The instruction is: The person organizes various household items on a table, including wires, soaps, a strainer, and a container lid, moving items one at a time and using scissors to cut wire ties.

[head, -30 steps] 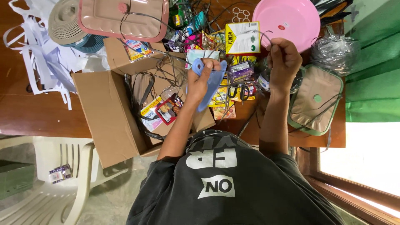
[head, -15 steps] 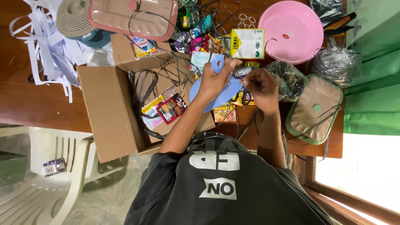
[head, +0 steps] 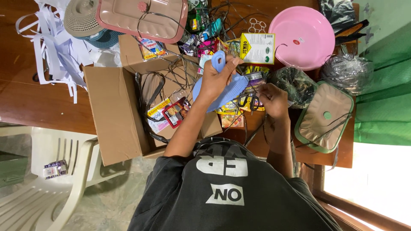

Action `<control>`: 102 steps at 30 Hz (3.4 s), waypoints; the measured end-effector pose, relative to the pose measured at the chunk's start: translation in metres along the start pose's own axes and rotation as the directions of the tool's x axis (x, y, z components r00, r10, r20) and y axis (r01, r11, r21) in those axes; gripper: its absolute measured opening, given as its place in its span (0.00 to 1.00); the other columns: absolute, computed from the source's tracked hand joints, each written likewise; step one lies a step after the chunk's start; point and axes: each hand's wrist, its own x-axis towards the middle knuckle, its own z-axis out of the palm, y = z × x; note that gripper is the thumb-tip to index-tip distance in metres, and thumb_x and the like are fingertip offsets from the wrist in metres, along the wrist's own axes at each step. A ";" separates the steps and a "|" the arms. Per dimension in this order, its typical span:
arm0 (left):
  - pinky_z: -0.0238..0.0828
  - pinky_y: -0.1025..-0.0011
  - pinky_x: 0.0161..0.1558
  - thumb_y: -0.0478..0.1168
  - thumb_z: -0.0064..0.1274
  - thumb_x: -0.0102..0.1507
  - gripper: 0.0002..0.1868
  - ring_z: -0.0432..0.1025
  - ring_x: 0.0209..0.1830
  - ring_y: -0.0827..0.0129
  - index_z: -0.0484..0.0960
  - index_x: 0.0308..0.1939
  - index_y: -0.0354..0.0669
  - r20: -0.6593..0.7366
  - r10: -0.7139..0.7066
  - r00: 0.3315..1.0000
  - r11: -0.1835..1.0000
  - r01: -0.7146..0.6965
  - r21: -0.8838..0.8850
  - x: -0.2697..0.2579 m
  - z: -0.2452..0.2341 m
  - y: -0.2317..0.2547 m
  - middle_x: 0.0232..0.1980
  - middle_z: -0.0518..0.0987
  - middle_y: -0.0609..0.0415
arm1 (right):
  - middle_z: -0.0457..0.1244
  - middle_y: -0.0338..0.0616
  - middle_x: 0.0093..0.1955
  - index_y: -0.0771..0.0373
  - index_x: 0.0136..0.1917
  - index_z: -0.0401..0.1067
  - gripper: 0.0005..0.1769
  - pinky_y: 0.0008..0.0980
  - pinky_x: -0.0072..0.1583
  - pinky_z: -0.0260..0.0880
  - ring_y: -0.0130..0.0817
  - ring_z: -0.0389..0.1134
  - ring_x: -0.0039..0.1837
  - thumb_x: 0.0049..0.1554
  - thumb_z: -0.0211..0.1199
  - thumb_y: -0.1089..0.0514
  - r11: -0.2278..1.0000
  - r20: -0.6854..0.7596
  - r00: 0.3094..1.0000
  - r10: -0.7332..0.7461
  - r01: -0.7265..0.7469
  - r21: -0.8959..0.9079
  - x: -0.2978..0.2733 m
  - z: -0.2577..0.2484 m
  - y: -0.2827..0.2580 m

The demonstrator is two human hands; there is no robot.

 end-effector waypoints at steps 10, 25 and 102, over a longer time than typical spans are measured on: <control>0.61 0.77 0.23 0.39 0.54 0.71 0.10 0.65 0.21 0.81 0.85 0.42 0.35 -0.002 0.025 1.000 0.999 -0.025 -0.022 -0.001 -0.005 0.013 0.31 0.79 0.57 | 0.70 0.46 0.40 0.60 0.48 0.77 0.09 0.38 0.46 0.72 0.41 0.73 0.42 0.53 0.64 0.67 0.969 -0.073 0.997 0.017 -0.034 -0.246 -0.017 0.000 0.083; 0.62 0.78 0.22 0.42 0.54 0.71 0.13 0.67 0.19 0.79 0.85 0.43 0.33 0.028 0.053 0.998 0.998 -0.051 -0.045 0.002 -0.006 0.030 0.29 0.79 0.56 | 0.71 0.50 0.47 0.54 0.45 0.81 0.10 0.47 0.48 0.72 0.52 0.72 0.47 0.59 0.59 0.61 0.821 -0.157 0.986 -0.063 -0.038 -0.570 -0.005 -0.006 0.096; 0.75 0.70 0.46 0.29 0.49 0.71 0.09 0.78 0.44 0.68 0.83 0.52 0.38 0.160 0.512 0.844 0.663 -0.507 0.551 -0.009 0.022 0.048 0.45 0.82 0.49 | 0.68 0.43 0.49 0.73 0.57 0.74 0.07 0.22 0.49 0.73 0.22 0.69 0.46 0.66 0.64 0.69 0.775 -0.009 0.954 -0.300 0.249 0.580 0.070 -0.055 -0.151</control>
